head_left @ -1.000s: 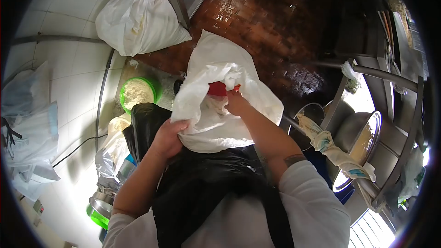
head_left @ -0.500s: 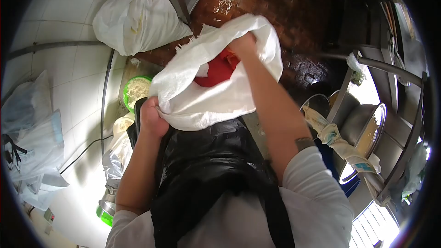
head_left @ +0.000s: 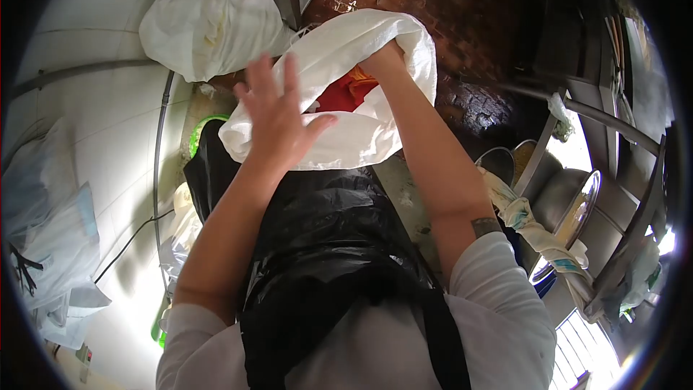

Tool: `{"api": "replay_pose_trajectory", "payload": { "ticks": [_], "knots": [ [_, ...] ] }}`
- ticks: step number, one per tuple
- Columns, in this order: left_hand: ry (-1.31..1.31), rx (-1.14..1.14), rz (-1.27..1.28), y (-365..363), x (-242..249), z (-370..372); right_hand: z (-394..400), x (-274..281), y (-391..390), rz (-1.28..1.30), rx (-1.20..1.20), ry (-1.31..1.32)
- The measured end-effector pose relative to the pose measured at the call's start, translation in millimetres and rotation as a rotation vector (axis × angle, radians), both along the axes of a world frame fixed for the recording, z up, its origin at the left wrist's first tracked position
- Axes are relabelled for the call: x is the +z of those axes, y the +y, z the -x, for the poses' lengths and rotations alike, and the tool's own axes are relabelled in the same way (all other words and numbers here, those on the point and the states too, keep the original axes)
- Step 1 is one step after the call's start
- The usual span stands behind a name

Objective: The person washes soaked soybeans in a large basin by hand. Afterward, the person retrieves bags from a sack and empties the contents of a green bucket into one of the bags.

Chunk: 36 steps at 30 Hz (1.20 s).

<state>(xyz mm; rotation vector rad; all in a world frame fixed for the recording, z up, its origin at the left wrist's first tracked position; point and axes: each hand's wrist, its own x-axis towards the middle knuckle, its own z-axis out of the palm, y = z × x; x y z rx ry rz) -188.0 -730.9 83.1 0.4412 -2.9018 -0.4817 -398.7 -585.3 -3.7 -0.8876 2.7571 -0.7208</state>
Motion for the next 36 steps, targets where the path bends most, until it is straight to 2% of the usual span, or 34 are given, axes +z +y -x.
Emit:
{"api": "replay_pose_trajectory", "payload": {
  "ticks": [1,3,4,5,6,8,9,11,12,14,16,17,18,20,21,22,24,26,27,28,29,31,34,36],
  "knots": [
    [-0.043,-0.022,0.055,0.0,-14.0,17.0,1.7,9.8,-1.9,-0.021,0.034,-0.045],
    [-0.273,-0.010,0.003,-14.1,-73.2,41.8,5.4,11.7,-0.7,-0.048,0.064,-0.094],
    [-0.470,0.097,-0.230,-29.7,-93.6,52.8,10.1,10.2,2.8,-0.038,0.028,-0.158],
    [-0.392,0.103,-0.404,-49.5,-115.0,59.8,14.5,8.0,8.5,-0.028,-0.011,-0.223],
    [-0.419,0.133,-0.494,-59.8,-97.0,67.2,16.7,3.7,16.3,-0.032,-0.020,-0.226],
    [-0.249,0.294,-0.749,-75.2,-101.9,72.7,13.9,-7.5,31.0,-0.441,-0.120,-0.445],
    [-0.255,0.286,-0.747,-74.6,-84.7,78.9,12.6,-7.7,30.3,-0.438,-0.129,-0.450],
    [-0.170,0.476,-1.418,-67.4,-24.1,89.4,3.3,-5.9,19.0,-0.631,0.177,-0.575],
    [-0.182,0.470,-1.417,-64.6,-10.3,90.1,-9.7,-12.6,9.0,-0.665,0.185,-0.616],
    [-0.221,0.572,-1.523,-60.2,10.2,89.5,-30.1,48.0,-20.7,-0.668,0.249,-0.596],
    [-0.256,0.590,-1.552,-56.5,21.8,84.3,-43.0,-0.1,-29.8,-0.696,0.427,-0.737],
    [-0.261,0.565,-1.606,-54.8,22.1,79.7,-53.7,-17.4,-37.3,-0.687,0.426,-0.882],
    [-0.266,0.540,-1.660,-52.0,24.1,74.6,-61.3,-36.8,-40.6,-0.688,0.427,-0.887],
    [-0.269,0.519,-1.667,-43.0,34.5,71.1,-71.3,-89.9,-41.6,-0.410,0.381,-0.492],
    [-0.278,0.431,-1.715,-42.9,30.8,68.0,-83.7,-136.8,-34.1,0.018,0.022,-0.767],
    [-0.282,0.342,-1.759,-41.3,27.2,66.3,-71.8,-154.2,-38.9,0.011,-0.029,-0.634],
    [-0.286,0.429,-1.740,-38.2,27.5,64.7,-45.1,-171.9,-53.0,-0.131,-0.093,-0.447],
    [-0.167,0.356,-1.789,-41.8,17.5,59.9,-22.3,-189.9,-55.2,-0.218,-0.098,-0.482],
    [-0.221,0.462,-1.827,-45.2,14.7,62.3,-18.6,-197.6,-49.3,-0.254,-0.080,-0.564],
    [-0.240,0.494,-1.823,-56.4,1.4,54.1,-20.6,-201.3,-42.5,-0.280,-0.055,-0.673],
    [-0.145,0.029,-1.065,-75.3,-12.2,42.5,-27.5,-201.6,-31.6,-0.311,-0.032,-0.792],
    [-0.052,-0.398,-0.289,-88.5,-33.0,39.2,-42.6,-190.3,-14.9,-0.385,0.031,-0.983],
    [0.043,0.089,-1.264,-88.0,-55.3,57.4,-60.2,-157.1,12.6,-0.524,0.071,-1.147],
    [0.084,0.256,-1.591,-81.8,-55.7,64.8,-67.4,-153.3,31.6,-0.634,0.142,-1.141]
  ]
}}
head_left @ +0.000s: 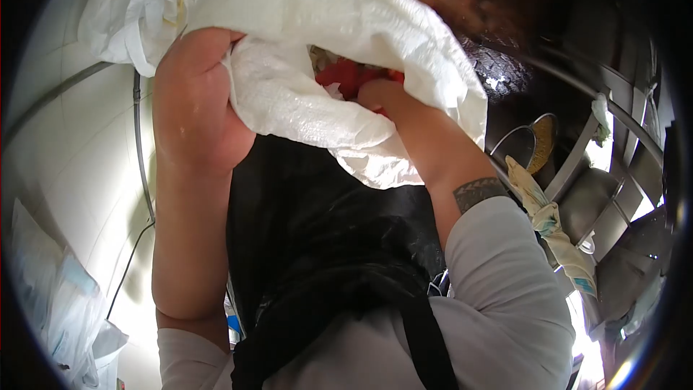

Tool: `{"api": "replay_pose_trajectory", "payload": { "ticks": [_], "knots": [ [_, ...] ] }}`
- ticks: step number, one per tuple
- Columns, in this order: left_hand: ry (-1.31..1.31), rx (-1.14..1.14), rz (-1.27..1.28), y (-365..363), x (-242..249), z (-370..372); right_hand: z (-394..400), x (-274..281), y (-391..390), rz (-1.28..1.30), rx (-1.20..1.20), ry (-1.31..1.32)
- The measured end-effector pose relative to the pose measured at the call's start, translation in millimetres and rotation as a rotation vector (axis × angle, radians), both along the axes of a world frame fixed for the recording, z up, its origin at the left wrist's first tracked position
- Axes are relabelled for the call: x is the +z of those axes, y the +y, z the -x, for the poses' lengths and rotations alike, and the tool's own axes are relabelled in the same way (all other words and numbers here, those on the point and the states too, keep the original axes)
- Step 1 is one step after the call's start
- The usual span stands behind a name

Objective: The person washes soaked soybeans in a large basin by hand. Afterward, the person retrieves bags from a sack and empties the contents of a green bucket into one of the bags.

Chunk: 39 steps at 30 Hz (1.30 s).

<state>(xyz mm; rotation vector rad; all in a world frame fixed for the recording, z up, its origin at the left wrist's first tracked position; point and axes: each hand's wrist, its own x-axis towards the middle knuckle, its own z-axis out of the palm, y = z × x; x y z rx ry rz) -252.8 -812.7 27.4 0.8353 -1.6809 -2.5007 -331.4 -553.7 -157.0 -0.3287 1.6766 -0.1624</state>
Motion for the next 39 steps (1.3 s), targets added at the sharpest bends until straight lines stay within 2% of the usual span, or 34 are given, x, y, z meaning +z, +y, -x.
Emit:
{"api": "replay_pose_trajectory", "payload": {
  "ticks": [6,8,9,11,12,14,15,17,21,23,24,27,30,33,36,38,39],
  "knots": [
    [0.008,-0.023,0.103,23.3,27.5,9.0,-5.4,-4.8,30.7,-0.075,0.205,-0.020],
    [-0.108,-0.003,-0.234,33.7,56.7,21.5,-4.0,-17.2,31.2,-0.062,0.247,0.014],
    [-0.111,-0.005,-0.235,33.0,59.9,23.8,-4.9,-27.1,32.2,-0.054,0.273,0.037],
    [-0.104,-0.278,0.006,31.5,62.8,27.9,-9.4,-72.2,39.6,-0.059,0.414,0.138],
    [-0.108,-0.277,0.008,32.9,63.8,30.2,-10.7,-66.9,34.5,-0.055,0.414,0.135],
    [-0.178,-0.086,-0.037,37.5,63.4,34.4,-12.2,-47.0,17.3,0.173,0.441,0.350],
    [-0.183,-0.085,-0.035,37.7,59.0,34.9,-10.4,-50.9,14.3,0.177,0.441,0.346],
    [-0.062,-0.010,-0.128,37.0,47.5,35.3,-0.5,-61.8,3.1,0.213,0.338,0.497],
    [-0.091,0.078,-0.123,37.2,46.0,37.4,43.8,-99.0,-24.9,0.270,-0.170,1.129],
    [0.009,-0.105,-0.130,28.8,35.0,28.3,71.1,-112.0,-22.1,0.158,-0.259,1.167],
    [0.003,-0.106,-0.127,31.6,32.8,27.1,76.7,-116.2,-18.9,0.128,-0.270,1.129],
    [0.059,0.001,-0.364,43.8,28.0,27.9,75.1,-123.4,-5.9,0.099,-0.286,1.078],
    [0.069,-0.002,-0.340,49.5,26.3,24.8,66.7,-121.0,4.2,0.114,-0.320,1.078],
    [0.292,-0.031,-0.369,56.1,30.2,22.9,64.4,-113.4,14.5,0.126,-0.355,1.087],
    [0.178,-0.007,-0.360,54.4,40.7,26.4,58.6,-100.2,21.8,0.146,-0.405,1.093],
    [0.024,-0.031,-0.149,52.9,39.1,28.8,48.5,-84.4,26.9,0.170,-0.444,1.103],
    [0.031,-0.031,-0.152,54.3,40.3,29.6,41.8,-74.3,29.8,0.182,-0.459,1.104]
  ]
}}
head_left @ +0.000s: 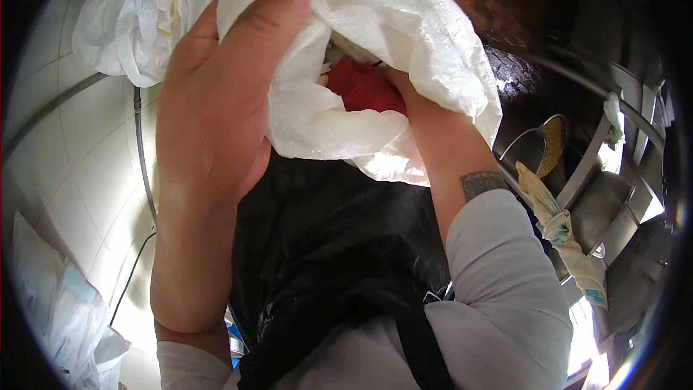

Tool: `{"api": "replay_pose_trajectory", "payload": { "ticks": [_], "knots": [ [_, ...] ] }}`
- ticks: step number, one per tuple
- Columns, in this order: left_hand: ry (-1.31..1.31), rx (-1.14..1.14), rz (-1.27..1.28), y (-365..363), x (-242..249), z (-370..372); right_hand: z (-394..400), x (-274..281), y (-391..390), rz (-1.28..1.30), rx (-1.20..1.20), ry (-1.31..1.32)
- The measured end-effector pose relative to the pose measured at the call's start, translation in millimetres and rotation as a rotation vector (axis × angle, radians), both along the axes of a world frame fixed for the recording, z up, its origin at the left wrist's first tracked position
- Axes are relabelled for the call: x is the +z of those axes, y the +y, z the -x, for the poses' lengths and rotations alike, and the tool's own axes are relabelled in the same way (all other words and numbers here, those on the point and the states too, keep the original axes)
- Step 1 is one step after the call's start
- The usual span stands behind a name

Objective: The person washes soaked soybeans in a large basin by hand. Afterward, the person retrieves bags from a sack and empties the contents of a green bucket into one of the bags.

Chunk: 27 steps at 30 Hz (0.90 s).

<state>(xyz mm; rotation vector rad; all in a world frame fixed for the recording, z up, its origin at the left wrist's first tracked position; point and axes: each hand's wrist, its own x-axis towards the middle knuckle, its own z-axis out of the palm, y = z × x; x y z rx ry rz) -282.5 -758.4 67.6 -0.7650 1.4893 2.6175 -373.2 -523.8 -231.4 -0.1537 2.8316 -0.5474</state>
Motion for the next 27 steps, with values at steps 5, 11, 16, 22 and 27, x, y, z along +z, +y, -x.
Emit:
{"api": "replay_pose_trajectory", "payload": {
  "ticks": [5,11,16,22,27],
  "knots": [
    [-0.004,0.093,-0.084,10.1,2.8,-3.9,-39.4,78.4,16.3,0.091,-0.020,-0.048],
    [-0.155,-0.004,-0.014,30.3,18.7,-17.1,-79.9,240.4,28.9,0.202,-0.053,-0.533],
    [-0.192,-0.161,0.098,38.3,30.1,-30.2,-123.5,268.1,113.9,0.067,0.180,-0.407],
    [-0.107,-0.241,0.201,58.2,35.1,-38.6,-136.3,340.4,176.5,-0.057,0.243,-0.321],
    [-0.179,-0.187,0.202,85.5,40.1,-47.3,-149.7,363.1,222.0,0.468,0.133,-0.261]
  ]
}}
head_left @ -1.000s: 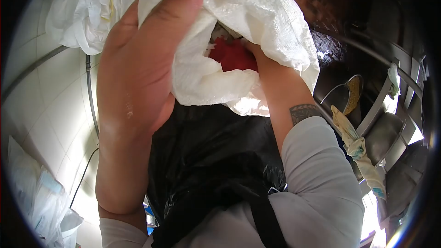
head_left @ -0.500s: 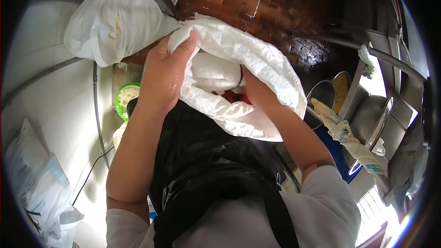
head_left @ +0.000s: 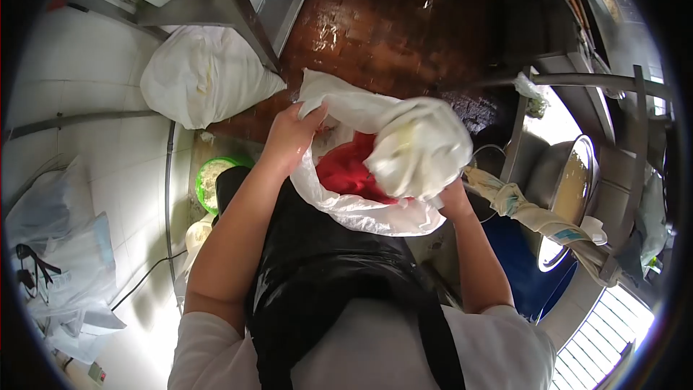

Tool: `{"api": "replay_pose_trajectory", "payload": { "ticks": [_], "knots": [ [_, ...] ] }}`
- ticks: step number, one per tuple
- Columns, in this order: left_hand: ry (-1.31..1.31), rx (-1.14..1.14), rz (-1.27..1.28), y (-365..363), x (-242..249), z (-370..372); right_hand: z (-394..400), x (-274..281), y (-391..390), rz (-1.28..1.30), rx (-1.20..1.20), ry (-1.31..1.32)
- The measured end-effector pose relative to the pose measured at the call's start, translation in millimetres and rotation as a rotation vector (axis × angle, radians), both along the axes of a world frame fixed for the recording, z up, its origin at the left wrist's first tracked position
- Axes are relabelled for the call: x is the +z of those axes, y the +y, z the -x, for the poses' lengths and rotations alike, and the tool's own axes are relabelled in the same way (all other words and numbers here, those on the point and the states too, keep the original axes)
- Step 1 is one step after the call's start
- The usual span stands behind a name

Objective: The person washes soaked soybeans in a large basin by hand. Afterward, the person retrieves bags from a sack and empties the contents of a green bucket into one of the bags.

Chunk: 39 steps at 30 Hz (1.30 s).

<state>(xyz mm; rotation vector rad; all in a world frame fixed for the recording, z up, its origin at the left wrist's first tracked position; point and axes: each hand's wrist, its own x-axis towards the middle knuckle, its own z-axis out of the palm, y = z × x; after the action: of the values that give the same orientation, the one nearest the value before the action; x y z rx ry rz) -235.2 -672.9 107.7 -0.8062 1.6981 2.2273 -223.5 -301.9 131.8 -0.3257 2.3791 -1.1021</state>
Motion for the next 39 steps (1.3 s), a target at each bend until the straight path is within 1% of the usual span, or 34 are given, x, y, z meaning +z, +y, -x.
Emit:
{"api": "replay_pose_trajectory", "payload": {
  "ticks": [1,2,4,5,6,8,9,10,12,14,19,20,21,23,25,26,28,30,32,34,35,36,37,38,39],
  "knots": [
    [-0.030,-0.005,0.025,4.1,13.6,-1.6,-0.9,4.5,2.0,0.031,0.029,0.265],
    [-0.012,-0.006,0.025,6.9,14.4,-3.8,0.1,11.5,6.5,0.031,0.028,0.283],
    [-0.061,0.064,-0.070,11.3,17.8,-7.4,6.3,31.8,5.4,0.172,-0.343,-0.139],
    [-0.088,0.106,-0.121,14.0,19.3,-11.9,13.2,21.9,7.2,0.510,-0.395,-0.200],
    [-0.074,0.101,-0.120,14.7,19.1,-12.8,18.6,33.9,6.2,0.515,-0.394,-0.185],
    [-0.097,0.131,-0.065,9.5,1.5,-19.5,24.1,64.1,0.9,0.812,-0.387,-0.454],
    [-0.061,0.142,-0.073,9.8,1.2,-23.1,22.6,67.1,-2.0,0.888,-0.440,-0.395],
    [-0.057,0.145,-0.069,10.2,0.0,-26.1,22.3,69.9,2.1,0.892,-0.434,-0.394],
    [-0.078,0.193,-0.141,5.2,-0.8,-36.4,21.6,73.1,12.6,0.910,-0.463,-0.353],
    [-0.076,0.179,-0.163,-1.3,-15.0,-44.2,19.6,74.4,22.4,0.896,-0.451,-0.363],
    [-0.103,0.151,-0.174,0.7,-0.8,-46.4,12.5,77.6,30.3,0.802,-0.443,-0.376],
    [-0.076,0.186,-0.241,2.2,-0.2,-44.0,12.1,77.6,30.2,0.778,-0.431,-0.387],
    [-0.046,0.221,-0.308,4.0,2.4,-41.8,12.8,75.2,29.3,0.778,-0.427,-0.387],
    [-0.057,0.230,-0.317,3.9,7.3,-42.9,11.3,68.9,25.0,0.783,-0.495,-0.305],
    [-0.068,0.236,-0.326,3.2,4.9,-46.1,12.5,70.0,25.9,0.827,-0.512,-0.302],
    [-0.068,0.159,-0.178,2.4,-4.3,-50.4,14.8,70.8,25.6,0.876,-0.527,-0.295],
    [-0.017,0.012,0.086,5.5,-33.2,-63.5,19.7,72.9,24.4,0.874,-0.526,-0.300],
    [-0.063,-0.283,0.496,9.8,-30.7,-79.5,19.9,71.6,18.7,0.926,-0.585,-0.346],
    [0.021,-0.484,0.642,13.5,-58.0,-105.9,19.1,67.2,19.3,0.977,-0.559,-0.388],
    [-0.141,-0.713,0.715,14.3,-25.7,-117.7,17.7,66.5,18.0,0.986,-0.554,-0.452],
    [-0.123,-0.762,0.826,14.1,-31.9,-129.5,16.9,60.7,21.6,0.991,-0.565,-0.439],
    [-0.115,-0.772,0.829,11.6,-35.9,-138.2,15.9,51.6,25.1,0.999,-0.557,-0.498],
    [-0.176,-0.841,0.896,8.4,-37.4,-146.0,15.0,47.2,26.2,1.004,-0.545,-0.562],
    [-0.243,-0.906,0.963,5.1,-40.7,-151.1,13.6,45.0,27.1,1.006,-0.546,-0.564],
    [-0.276,-0.939,0.970,2.3,-36.6,-150.8,11.6,42.7,26.6,0.999,-0.556,-0.579]
  ]
}}
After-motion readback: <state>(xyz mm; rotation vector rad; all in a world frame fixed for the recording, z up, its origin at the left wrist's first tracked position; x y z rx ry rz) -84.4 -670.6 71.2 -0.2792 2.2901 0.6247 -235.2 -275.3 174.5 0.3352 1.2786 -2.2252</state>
